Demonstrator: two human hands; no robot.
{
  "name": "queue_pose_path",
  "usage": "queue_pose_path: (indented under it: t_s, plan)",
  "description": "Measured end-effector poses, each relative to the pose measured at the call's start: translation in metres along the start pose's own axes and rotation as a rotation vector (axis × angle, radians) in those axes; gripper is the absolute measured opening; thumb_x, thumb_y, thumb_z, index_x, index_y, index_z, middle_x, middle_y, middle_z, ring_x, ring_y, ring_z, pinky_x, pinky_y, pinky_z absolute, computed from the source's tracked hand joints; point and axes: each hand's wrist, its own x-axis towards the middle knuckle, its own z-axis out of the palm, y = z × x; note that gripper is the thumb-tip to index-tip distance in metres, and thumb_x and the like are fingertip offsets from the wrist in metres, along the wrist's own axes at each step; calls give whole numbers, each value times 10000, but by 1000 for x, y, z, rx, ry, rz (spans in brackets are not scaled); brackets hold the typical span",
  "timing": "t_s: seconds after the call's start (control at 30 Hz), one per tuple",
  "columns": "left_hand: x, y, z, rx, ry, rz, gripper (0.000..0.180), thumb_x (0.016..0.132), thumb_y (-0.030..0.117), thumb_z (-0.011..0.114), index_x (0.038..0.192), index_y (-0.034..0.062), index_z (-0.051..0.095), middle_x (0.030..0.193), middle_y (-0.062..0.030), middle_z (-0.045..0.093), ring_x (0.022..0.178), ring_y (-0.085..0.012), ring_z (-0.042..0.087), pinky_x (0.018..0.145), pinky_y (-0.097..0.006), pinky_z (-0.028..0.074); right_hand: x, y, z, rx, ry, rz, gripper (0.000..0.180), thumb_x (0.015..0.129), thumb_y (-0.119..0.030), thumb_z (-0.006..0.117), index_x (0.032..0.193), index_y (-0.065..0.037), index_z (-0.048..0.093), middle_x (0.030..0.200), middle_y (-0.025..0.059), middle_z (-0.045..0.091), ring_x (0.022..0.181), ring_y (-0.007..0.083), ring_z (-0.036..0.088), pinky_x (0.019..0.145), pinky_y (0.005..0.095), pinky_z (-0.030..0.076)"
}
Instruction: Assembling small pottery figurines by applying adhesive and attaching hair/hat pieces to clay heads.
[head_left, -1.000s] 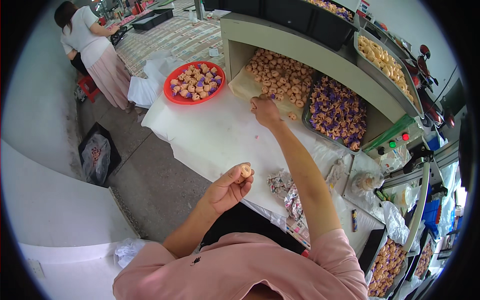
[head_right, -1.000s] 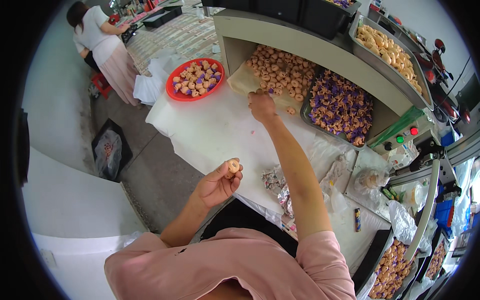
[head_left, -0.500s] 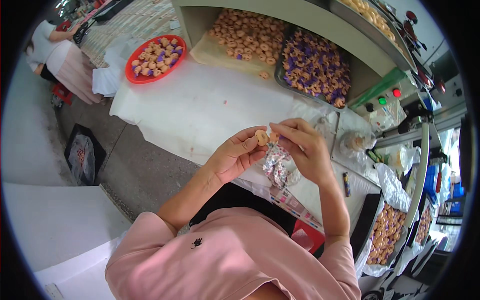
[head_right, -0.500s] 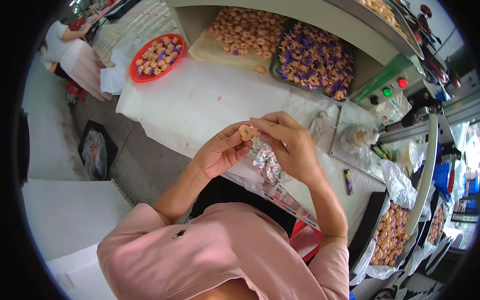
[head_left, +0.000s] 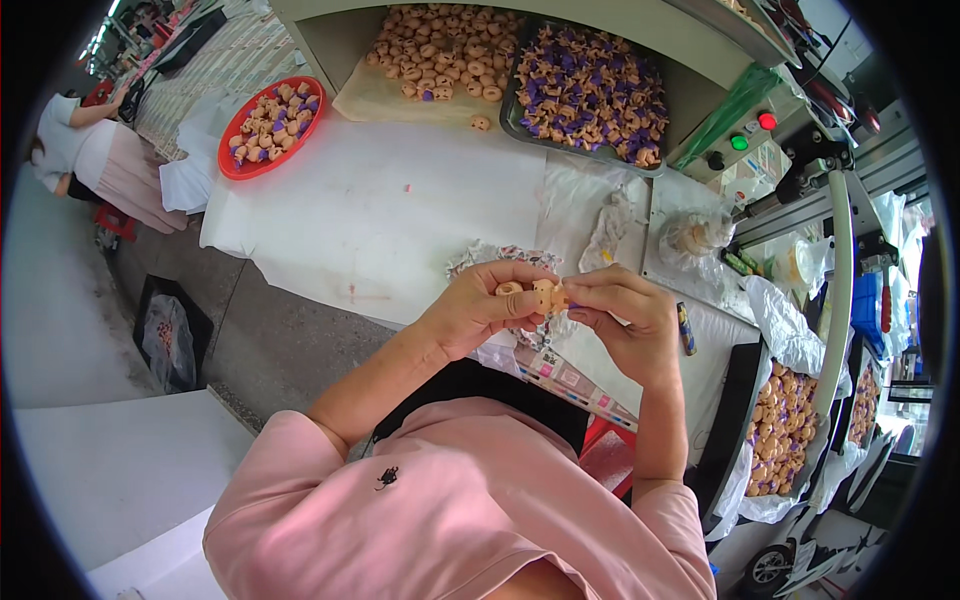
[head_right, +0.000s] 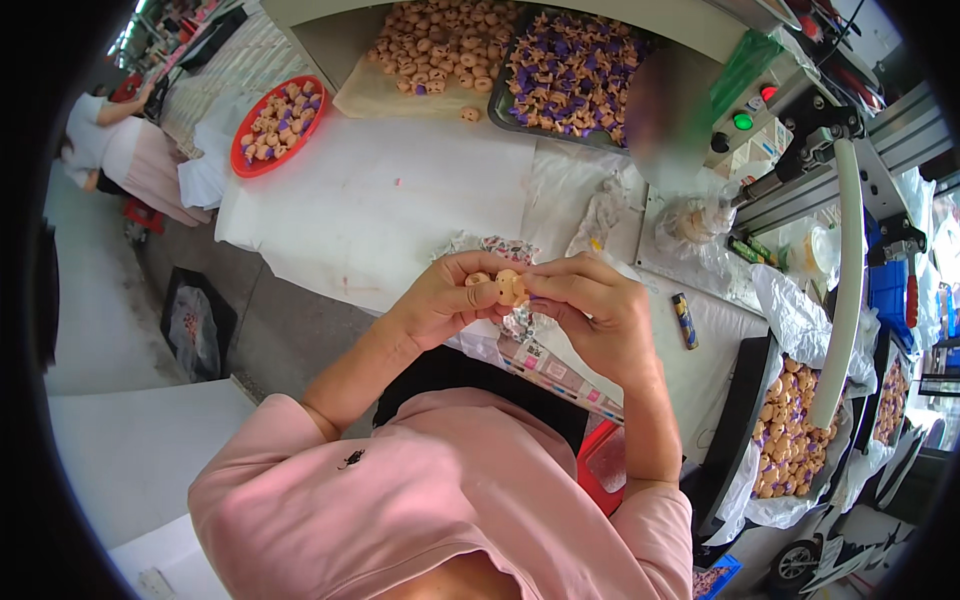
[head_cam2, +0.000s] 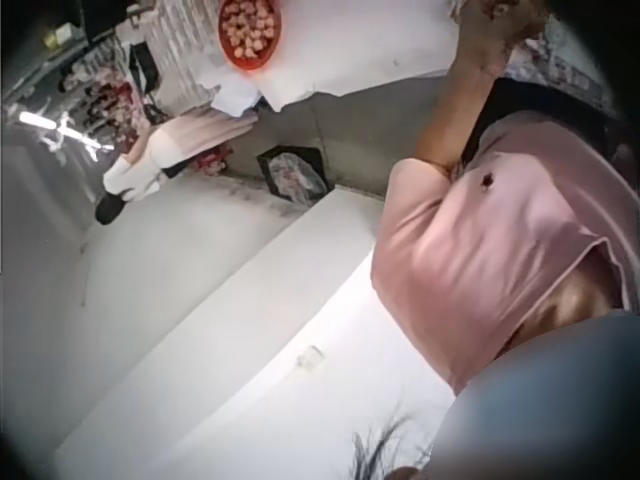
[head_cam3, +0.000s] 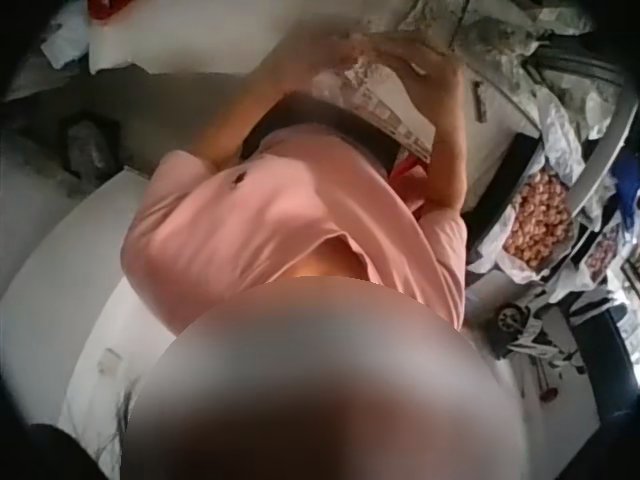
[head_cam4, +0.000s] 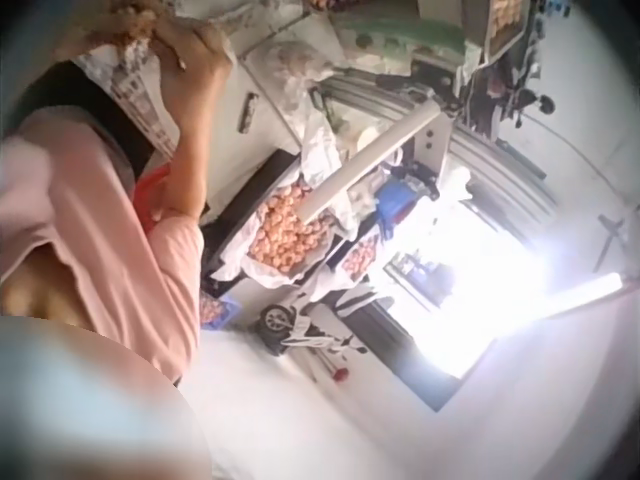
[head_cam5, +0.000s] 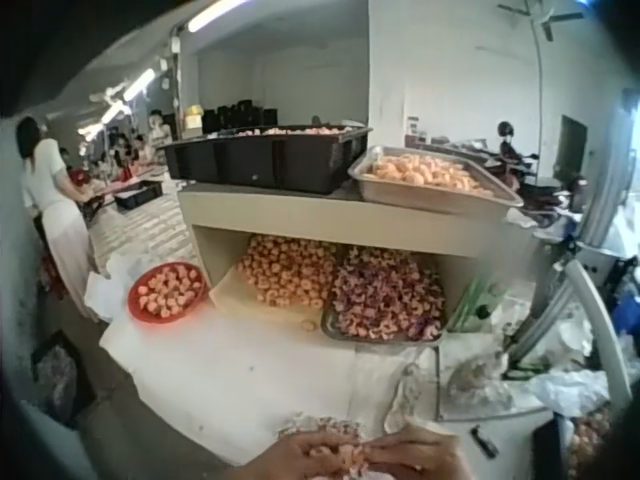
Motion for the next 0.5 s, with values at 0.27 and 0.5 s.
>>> queue_pose_path:
  t_s: [0.27,0.5]
  plan:
    - [0,2,8,-19,-73,-38,317,834,126,724,1114,10,631,979,-109,674,828,-150,659,694,-259,565,-7,-5,-5,-43,-8,-125,279,646,83,753,901,-24,710,928,95,690,800,203,666,675,276,543]
    - [-7,4,19,214,-2,46,272,829,122,730,1058,3,645,952,-112,677,789,-148,652,665,-270,569,-11,1,-4,82,-23,-35,255,639,64,766,875,-15,708,917,99,693,790,201,666,669,284,542]
